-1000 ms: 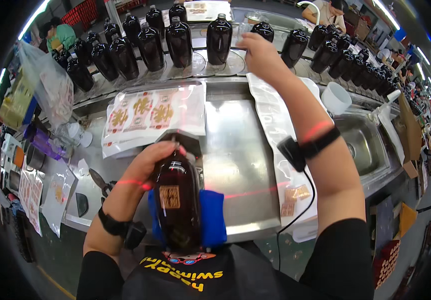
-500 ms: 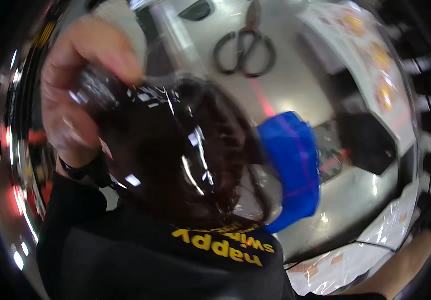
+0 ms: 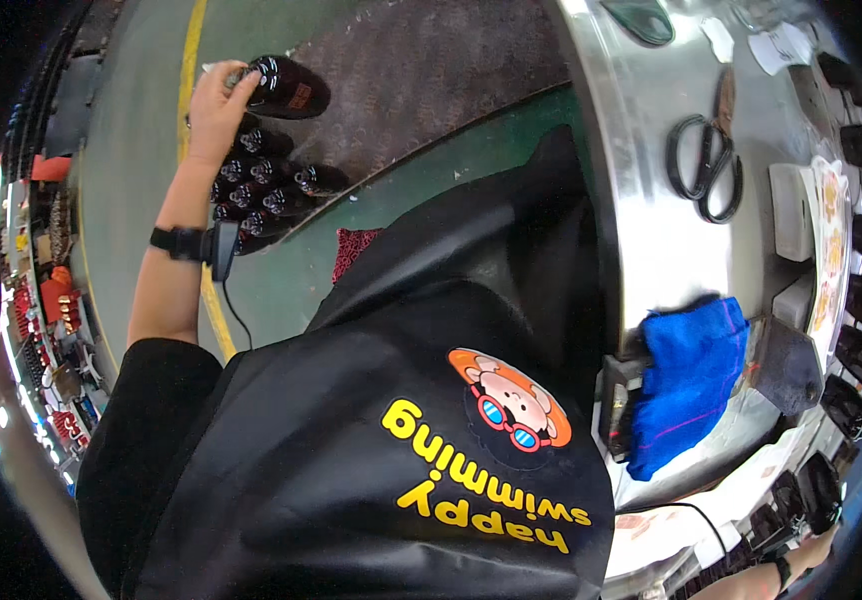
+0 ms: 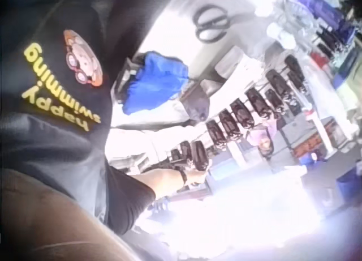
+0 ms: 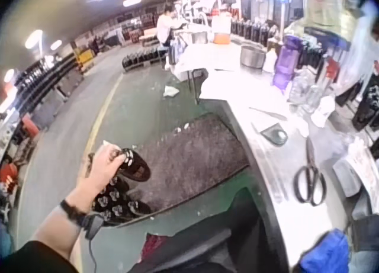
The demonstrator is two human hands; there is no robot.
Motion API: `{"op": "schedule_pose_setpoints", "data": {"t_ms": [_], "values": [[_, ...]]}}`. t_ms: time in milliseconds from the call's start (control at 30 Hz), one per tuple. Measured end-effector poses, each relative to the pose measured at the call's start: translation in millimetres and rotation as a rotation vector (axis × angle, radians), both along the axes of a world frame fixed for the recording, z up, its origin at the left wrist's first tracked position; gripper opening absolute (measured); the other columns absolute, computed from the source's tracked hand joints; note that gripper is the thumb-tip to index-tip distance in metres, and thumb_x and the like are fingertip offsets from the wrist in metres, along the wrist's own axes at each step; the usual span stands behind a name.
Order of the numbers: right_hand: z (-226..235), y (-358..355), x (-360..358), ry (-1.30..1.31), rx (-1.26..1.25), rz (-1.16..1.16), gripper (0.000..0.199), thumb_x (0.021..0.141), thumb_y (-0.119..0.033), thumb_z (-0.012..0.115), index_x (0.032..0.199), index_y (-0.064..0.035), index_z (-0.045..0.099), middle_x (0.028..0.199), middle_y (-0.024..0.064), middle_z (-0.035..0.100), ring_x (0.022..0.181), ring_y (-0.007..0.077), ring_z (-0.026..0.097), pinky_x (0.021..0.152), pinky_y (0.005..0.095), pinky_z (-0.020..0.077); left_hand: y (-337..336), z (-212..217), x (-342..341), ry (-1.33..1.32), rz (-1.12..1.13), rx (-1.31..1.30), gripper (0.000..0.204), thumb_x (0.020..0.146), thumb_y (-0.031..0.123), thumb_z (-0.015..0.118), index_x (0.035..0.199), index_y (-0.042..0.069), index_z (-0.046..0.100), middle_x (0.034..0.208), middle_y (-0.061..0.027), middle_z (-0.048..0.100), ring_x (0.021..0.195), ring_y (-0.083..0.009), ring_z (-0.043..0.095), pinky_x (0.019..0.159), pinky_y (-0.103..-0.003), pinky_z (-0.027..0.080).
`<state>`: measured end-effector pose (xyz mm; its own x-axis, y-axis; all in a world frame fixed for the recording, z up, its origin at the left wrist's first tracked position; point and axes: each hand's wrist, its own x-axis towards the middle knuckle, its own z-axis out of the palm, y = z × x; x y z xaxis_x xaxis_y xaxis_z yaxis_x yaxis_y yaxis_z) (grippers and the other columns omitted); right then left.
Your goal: Applying decorative and brand labels to dark glass liquor bottles on a production line.
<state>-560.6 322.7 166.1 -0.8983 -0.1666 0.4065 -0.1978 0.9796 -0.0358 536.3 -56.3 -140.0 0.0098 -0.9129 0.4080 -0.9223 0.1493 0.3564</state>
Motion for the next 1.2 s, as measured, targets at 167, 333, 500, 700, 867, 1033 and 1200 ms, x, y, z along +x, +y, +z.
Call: {"op": "schedule_pose_setpoints", "data": {"t_ms": [167, 333, 500, 700, 867, 1033, 1200], "values": [[44, 23, 92, 0.032, -0.043, 0.044, 0.045, 0.091, -0.033, 0.059, 0.123, -0.0030, 0.061, 0.107, 0.0159, 0.066, 0.095, 0.0260, 0.063, 0.084, 0.0376, 0.0501, -13, -149, 94, -0.089, 0.220, 0.144, 0.035, 0.085, 0.035, 0.069, 0.101, 0.005, 0.064, 0.098, -0.0186, 0.063, 0.094, -0.0365, 0.060, 0.082, -0.045, 0.049], [79, 34, 190, 0.039, -0.013, 0.084, 0.042, 0.092, -0.027, 0.056, 0.127, -0.0052, 0.059, 0.109, 0.0147, 0.065, 0.097, 0.0264, 0.062, 0.084, 0.0372, 0.0512, -13, -265, 146, 0.062, 0.408, 0.388, 0.038, 0.084, 0.032, 0.070, 0.103, 0.000, 0.064, 0.103, -0.0234, 0.063, 0.097, -0.0403, 0.060, 0.086, -0.046, 0.049], [101, 51, 276, 0.012, 0.151, 0.144, 0.040, 0.093, -0.021, 0.052, 0.131, -0.0074, 0.057, 0.110, 0.0136, 0.063, 0.099, 0.0267, 0.061, 0.083, 0.0369, 0.0522, 2, -327, 151, -0.001, 0.520, 0.507, 0.039, 0.082, 0.032, 0.072, 0.102, -0.001, 0.065, 0.102, -0.0256, 0.065, 0.100, -0.0419, 0.061, 0.088, -0.047, 0.050], [100, 48, 327, -0.022, -0.271, 0.318, 0.038, 0.097, -0.033, 0.052, 0.122, -0.0054, 0.060, 0.108, 0.0073, 0.060, 0.098, 0.0183, 0.056, 0.074, 0.0303, 0.0465, 9, -368, 155, -0.003, 0.635, 0.563, 0.036, 0.081, 0.031, 0.072, 0.096, -0.002, 0.064, 0.097, -0.0246, 0.067, 0.096, -0.0411, 0.063, 0.086, -0.047, 0.050], [76, 22, 348, -0.049, -0.259, 0.302, 0.035, 0.096, -0.029, 0.058, 0.120, -0.0037, 0.063, 0.109, 0.0048, 0.061, 0.100, 0.0145, 0.055, 0.081, 0.0267, 0.0428, 15, -377, 186, -0.872, 0.012, 0.786, 0.028, 0.092, 0.031, 0.057, 0.096, 0.006, 0.070, 0.093, -0.0104, 0.065, 0.086, -0.0273, 0.066, 0.069, -0.041, 0.054], [57, -24, 399, -0.036, -0.399, 0.360, 0.032, 0.095, -0.025, 0.063, 0.117, -0.0020, 0.066, 0.111, 0.0022, 0.062, 0.103, 0.0106, 0.053, 0.089, 0.0232, 0.0392, -28, -315, 139, -0.627, 0.254, 0.825, 0.041, 0.086, 0.029, 0.068, 0.113, -0.001, 0.061, 0.106, -0.0201, 0.063, 0.098, -0.0350, 0.063, 0.077, -0.044, 0.054], [26, -90, 464, -0.363, -0.585, 0.736, 0.023, 0.095, -0.018, 0.063, 0.108, 0.0003, 0.064, 0.116, 0.0045, 0.062, 0.108, 0.0115, 0.054, 0.095, 0.0241, 0.0388, -93, -139, -39, 0.430, -0.395, 0.488, 0.041, 0.094, 0.015, 0.061, 0.129, -0.004, 0.052, 0.123, -0.0180, 0.060, 0.109, -0.0287, 0.061, 0.095, -0.037, 0.048]]}}
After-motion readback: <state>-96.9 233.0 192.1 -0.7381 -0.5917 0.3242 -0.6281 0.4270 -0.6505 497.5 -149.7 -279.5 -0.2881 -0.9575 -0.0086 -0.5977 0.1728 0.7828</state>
